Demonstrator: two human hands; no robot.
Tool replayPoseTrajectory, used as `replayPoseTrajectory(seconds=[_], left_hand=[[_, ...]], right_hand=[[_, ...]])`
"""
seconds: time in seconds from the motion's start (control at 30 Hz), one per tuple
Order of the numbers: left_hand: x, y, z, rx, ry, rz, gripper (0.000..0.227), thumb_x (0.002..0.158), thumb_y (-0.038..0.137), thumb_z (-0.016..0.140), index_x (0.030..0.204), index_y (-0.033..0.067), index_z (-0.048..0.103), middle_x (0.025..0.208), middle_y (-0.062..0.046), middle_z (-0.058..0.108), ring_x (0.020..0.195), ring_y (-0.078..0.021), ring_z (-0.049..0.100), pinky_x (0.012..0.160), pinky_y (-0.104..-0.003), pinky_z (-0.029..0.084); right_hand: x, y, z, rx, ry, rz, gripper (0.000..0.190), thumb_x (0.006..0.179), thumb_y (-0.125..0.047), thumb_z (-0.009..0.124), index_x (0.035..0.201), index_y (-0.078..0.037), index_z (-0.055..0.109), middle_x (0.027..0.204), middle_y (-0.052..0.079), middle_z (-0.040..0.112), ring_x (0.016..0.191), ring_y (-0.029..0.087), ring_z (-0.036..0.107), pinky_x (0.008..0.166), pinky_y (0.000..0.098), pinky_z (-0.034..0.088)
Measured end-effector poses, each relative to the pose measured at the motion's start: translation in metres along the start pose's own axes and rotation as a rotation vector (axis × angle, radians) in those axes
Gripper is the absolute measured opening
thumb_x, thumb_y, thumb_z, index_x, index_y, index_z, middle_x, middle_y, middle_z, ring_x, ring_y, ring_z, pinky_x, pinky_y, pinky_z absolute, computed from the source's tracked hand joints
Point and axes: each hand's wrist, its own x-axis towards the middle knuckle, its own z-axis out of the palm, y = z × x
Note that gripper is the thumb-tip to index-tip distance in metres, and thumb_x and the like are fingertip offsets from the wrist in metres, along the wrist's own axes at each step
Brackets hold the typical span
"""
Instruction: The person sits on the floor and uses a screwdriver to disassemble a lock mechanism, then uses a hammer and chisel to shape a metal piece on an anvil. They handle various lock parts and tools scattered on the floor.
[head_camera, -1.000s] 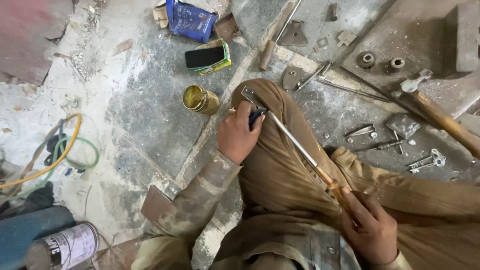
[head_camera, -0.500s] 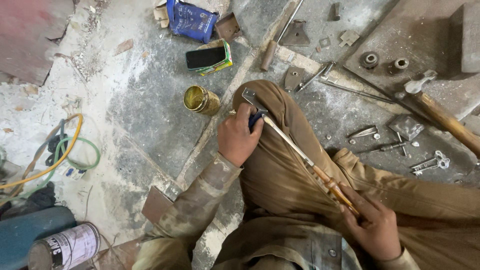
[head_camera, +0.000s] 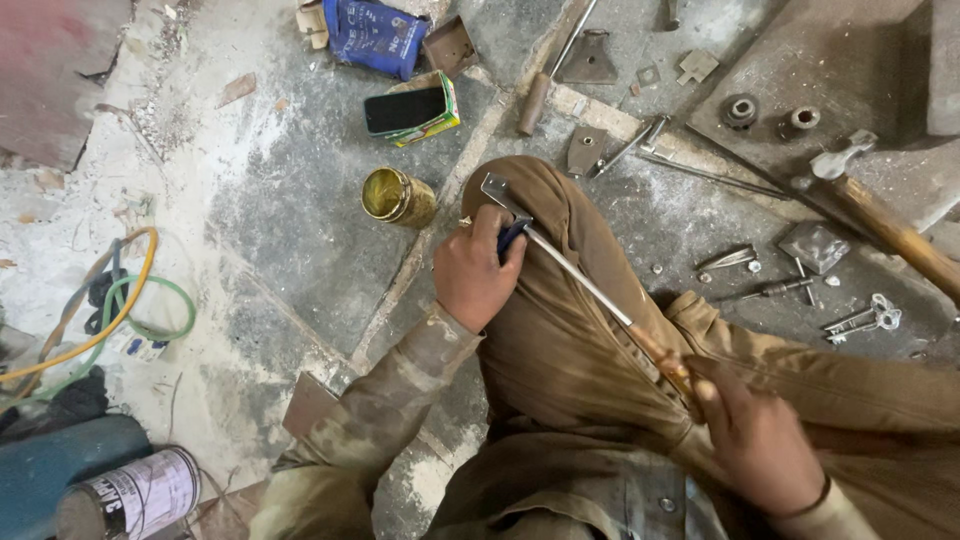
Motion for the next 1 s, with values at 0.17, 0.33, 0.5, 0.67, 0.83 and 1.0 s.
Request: replayPoseTrajectory(seconds=[0.17, 0.33, 0.5, 0.67, 0.83, 1.0], left_hand=[[0.003, 0.003, -0.002, 0.041, 0.009, -0.003, 0.03, 0.084, 0.021, 0.082, 0.101, 0.0109, 0.059, 0.081, -0.011, 0.072, 0.071, -0.0347, 0.071, 0.062, -0.047, 0.055], [0.0, 0.003, 0.0, 0.09, 0.046, 0.046, 0.029, 0.083, 0.02, 0.081, 0.101, 0.0117, 0.059, 0.087, -0.009, 0.074, 0.072, -0.0357, 0.07, 0.065, -0.049, 0.054], [0.002, 0.004, -0.001, 0.055, 0.045, 0.055, 0.028, 0.085, 0.018, 0.08, 0.103, 0.0113, 0.059, 0.089, -0.009, 0.073, 0.074, -0.0352, 0.07, 0.066, -0.049, 0.054], [0.001, 0.002, -0.003, 0.047, -0.012, 0.002, 0.027, 0.084, 0.02, 0.081, 0.098, 0.0112, 0.06, 0.082, -0.009, 0.071, 0.071, -0.035, 0.07, 0.062, -0.049, 0.053], [0.006, -0.001, 0.001, 0.021, 0.036, 0.09, 0.024, 0.086, 0.017, 0.079, 0.095, 0.01, 0.057, 0.081, -0.012, 0.068, 0.073, -0.0375, 0.067, 0.065, -0.05, 0.052], [0.011, -0.004, -0.001, 0.05, 0.024, 0.094, 0.021, 0.086, 0.015, 0.078, 0.093, 0.0099, 0.059, 0.079, -0.012, 0.069, 0.067, -0.0372, 0.065, 0.06, -0.05, 0.051]], right_hand=[[0.027, 0.013, -0.016, -0.064, -0.185, -0.299, 0.06, 0.1, -0.035, 0.07, 0.134, 0.007, 0.044, 0.109, 0.028, 0.055, 0.099, 0.031, 0.058, 0.074, 0.0391, 0.058], [0.002, -0.023, -0.007, -0.682, 0.32, -0.23, 0.038, 0.101, -0.045, 0.056, 0.117, -0.012, 0.066, 0.084, 0.013, 0.073, 0.063, 0.028, 0.067, 0.055, 0.0405, 0.053], [0.046, -0.027, -0.014, 0.041, -0.37, 0.308, 0.04, 0.104, -0.045, 0.046, 0.133, -0.022, 0.06, 0.068, 0.013, 0.07, 0.047, 0.026, 0.059, 0.043, 0.0392, 0.051], [0.042, -0.032, -0.02, -0.277, -0.142, -0.248, 0.042, 0.095, -0.046, 0.066, 0.124, -0.016, 0.062, 0.092, 0.007, 0.069, 0.064, 0.023, 0.063, 0.052, 0.0368, 0.056], [0.032, -0.029, -0.006, -0.779, 0.123, -0.261, 0.042, 0.096, -0.038, 0.056, 0.133, -0.019, 0.059, 0.102, 0.011, 0.073, 0.059, 0.02, 0.063, 0.053, 0.034, 0.056], [0.074, 0.0, 0.015, 0.18, -0.402, -0.217, 0.033, 0.103, -0.031, 0.056, 0.133, -0.015, 0.056, 0.105, 0.017, 0.071, 0.049, 0.012, 0.063, 0.047, 0.0262, 0.056]])
